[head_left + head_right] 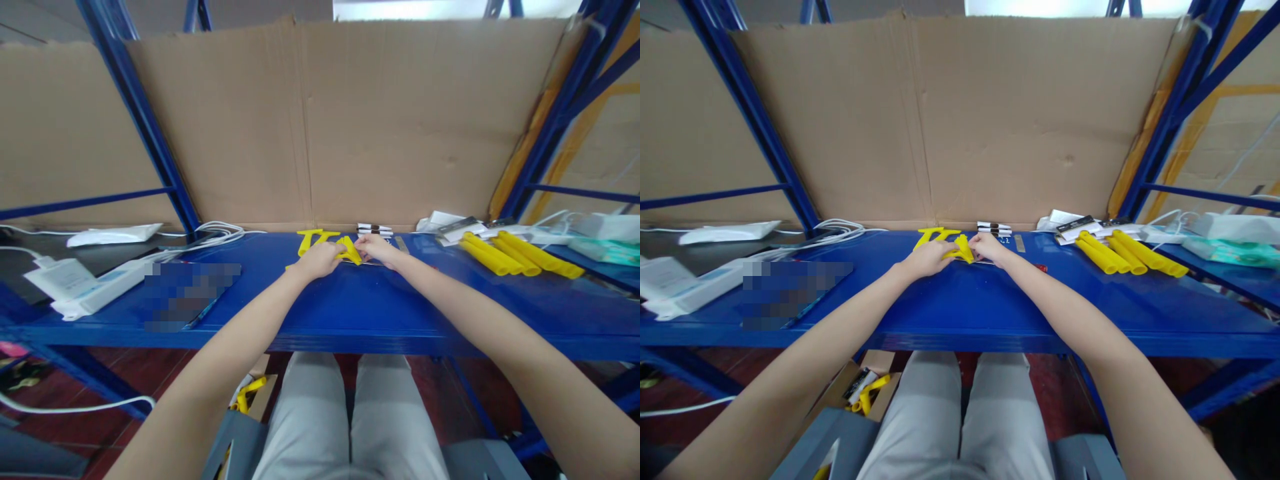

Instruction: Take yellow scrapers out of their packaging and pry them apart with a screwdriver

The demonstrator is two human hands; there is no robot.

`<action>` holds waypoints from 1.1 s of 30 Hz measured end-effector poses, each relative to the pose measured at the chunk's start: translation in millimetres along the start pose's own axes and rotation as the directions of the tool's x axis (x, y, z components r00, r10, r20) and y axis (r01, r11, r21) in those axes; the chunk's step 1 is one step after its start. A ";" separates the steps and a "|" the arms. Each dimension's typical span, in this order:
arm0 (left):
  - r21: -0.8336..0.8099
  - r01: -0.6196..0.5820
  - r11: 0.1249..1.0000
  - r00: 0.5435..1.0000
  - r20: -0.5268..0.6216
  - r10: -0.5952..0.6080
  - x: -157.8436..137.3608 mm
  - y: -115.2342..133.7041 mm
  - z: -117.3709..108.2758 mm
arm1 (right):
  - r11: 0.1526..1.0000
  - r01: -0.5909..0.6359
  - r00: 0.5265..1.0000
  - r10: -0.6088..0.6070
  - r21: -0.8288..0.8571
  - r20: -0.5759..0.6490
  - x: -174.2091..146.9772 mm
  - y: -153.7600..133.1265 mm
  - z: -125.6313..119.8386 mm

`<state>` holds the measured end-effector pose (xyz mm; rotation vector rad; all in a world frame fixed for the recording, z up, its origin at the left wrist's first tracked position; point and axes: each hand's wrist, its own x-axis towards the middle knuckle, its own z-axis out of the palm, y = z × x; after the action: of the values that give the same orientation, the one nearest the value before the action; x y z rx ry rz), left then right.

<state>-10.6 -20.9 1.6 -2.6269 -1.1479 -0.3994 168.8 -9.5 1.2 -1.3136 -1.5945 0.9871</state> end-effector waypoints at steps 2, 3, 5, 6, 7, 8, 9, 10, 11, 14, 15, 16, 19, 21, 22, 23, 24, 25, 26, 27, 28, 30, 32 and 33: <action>0.009 -0.009 1.000 1.000 0.006 0.009 -0.9 1.0 -0.9 | 0.995 -0.049 0.999 0.048 0.088 0.022 -2.1 -1.7 -0.3; 0.019 -0.011 1.000 1.000 0.010 0.011 -1.3 1.7 -1.7 | 0.990 -0.073 0.997 0.070 0.120 0.031 -2.4 -2.1 -0.6; 0.048 -0.009 0.999 1.000 0.017 0.008 -2.2 3.6 -3.7 | 0.981 -0.104 0.994 0.098 0.163 0.045 -2.2 -2.8 -1.4; 0.063 -0.005 0.998 1.000 0.019 0.004 -2.5 4.5 -4.6 | 0.978 -0.112 0.993 0.105 0.175 0.050 -2.1 -3.1 -1.7; 0.076 -0.002 0.997 1.000 0.020 0.000 -2.8 5.3 -5.3 | 0.976 -0.115 0.993 0.108 0.183 0.052 -2.2 -3.5 -2.0; 0.086 0.001 0.996 1.000 0.019 -0.003 -3.0 6.0 -5.8 | 0.975 -0.116 0.993 0.108 0.190 0.051 -2.4 -3.9 -2.2; 0.094 0.003 0.996 1.000 0.018 -0.004 -3.1 6.5 -6.0 | 0.974 -0.116 0.993 0.108 0.196 0.051 -2.9 -4.4 -2.3; 0.099 0.004 0.995 1.000 0.017 -0.006 -3.2 6.8 -6.0 | 0.973 -0.119 0.993 0.110 0.200 0.052 -3.5 -4.9 -2.4; 0.101 0.005 0.995 1.000 0.016 -0.007 -3.3 6.9 -5.7 | 0.971 -0.124 0.992 0.115 0.202 0.054 -4.1 -5.2 -2.4; 0.085 0.009 0.996 1.000 0.009 -0.010 -3.3 6.2 -4.0 | 0.969 -0.124 0.992 0.114 0.213 0.057 -4.7 -4.5 -2.8; 0.074 0.010 0.997 1.000 0.006 -0.011 -3.3 5.9 -3.5 | 0.970 -0.116 0.993 0.106 0.215 0.057 -4.3 -3.7 -3.1; 0.064 0.010 0.998 1.000 0.004 -0.011 -3.3 5.5 -3.0 | 0.971 -0.106 0.994 0.096 0.214 0.054 -3.6 -2.5 -3.3; 0.052 0.005 0.999 1.000 0.007 -0.006 -3.3 5.1 -2.8 | 0.976 -0.085 0.996 0.077 0.203 0.048 -0.3 1.2 -3.9; 0.062 0.002 0.998 1.000 0.018 -0.003 -3.3 5.6 -3.5 | 0.974 -0.091 0.996 0.084 0.205 0.043 2.0 2.8 -4.1; 0.064 0.001 0.998 1.000 0.022 -0.002 -3.3 6.2 -3.9 | 0.972 -0.105 0.994 0.098 0.212 0.044 2.9 3.1 -4.0; 0.060 0.000 0.998 1.000 0.022 -0.001 -3.3 6.7 -4.3 | 0.967 -0.123 0.992 0.116 0.222 0.047 3.8 3.2 -4.0; 0.049 -0.002 0.999 1.000 0.020 0.001 -3.3 7.2 -4.6 | 0.962 -0.143 0.989 0.135 0.233 0.051 4.4 3.0 -3.9; 0.034 -0.005 0.999 1.000 0.015 0.005 -3.3 7.6 -4.8 | 0.956 -0.162 0.987 0.153 0.244 0.058 5.0 2.8 -3.9; 0.018 -0.009 1.000 1.000 0.010 0.008 -3.2 7.7 -4.7 | 0.951 -0.176 0.984 0.165 0.253 0.064 5.5 2.6 -3.9; 0.004 -0.012 1.000 1.000 0.006 0.012 -3.1 7.7 -4.4 | 0.949 -0.184 0.983 0.172 0.257 0.069 6.0 2.5 -3.9; -0.005 -0.014 1.000 1.000 0.004 0.014 -3.0 7.4 -3.9 | 0.948 -0.187 0.982 0.175 0.258 0.069 6.5 2.6 -4.0; -0.011 -0.015 1.000 1.000 0.007 0.015 -2.6 6.5 -2.6 | 0.952 -0.187 0.982 0.178 0.242 0.057 7.6 3.1 -4.4; -0.014 -0.012 1.000 1.000 0.013 0.012 -2.4 5.7 -1.1 | 0.957 -0.194 0.981 0.188 0.214 0.047 8.5 3.6 -4.8; -0.016 -0.011 1.000 1.000 0.014 0.011 -2.3 5.4 -0.5 | 0.959 -0.199 0.980 0.195 0.201 0.042 8.7 3.7 -5.0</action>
<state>-8.1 -26.2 0.6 -2.6527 -1.1389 -0.3908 173.8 0.0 0.5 -1.3391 -1.3556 1.2564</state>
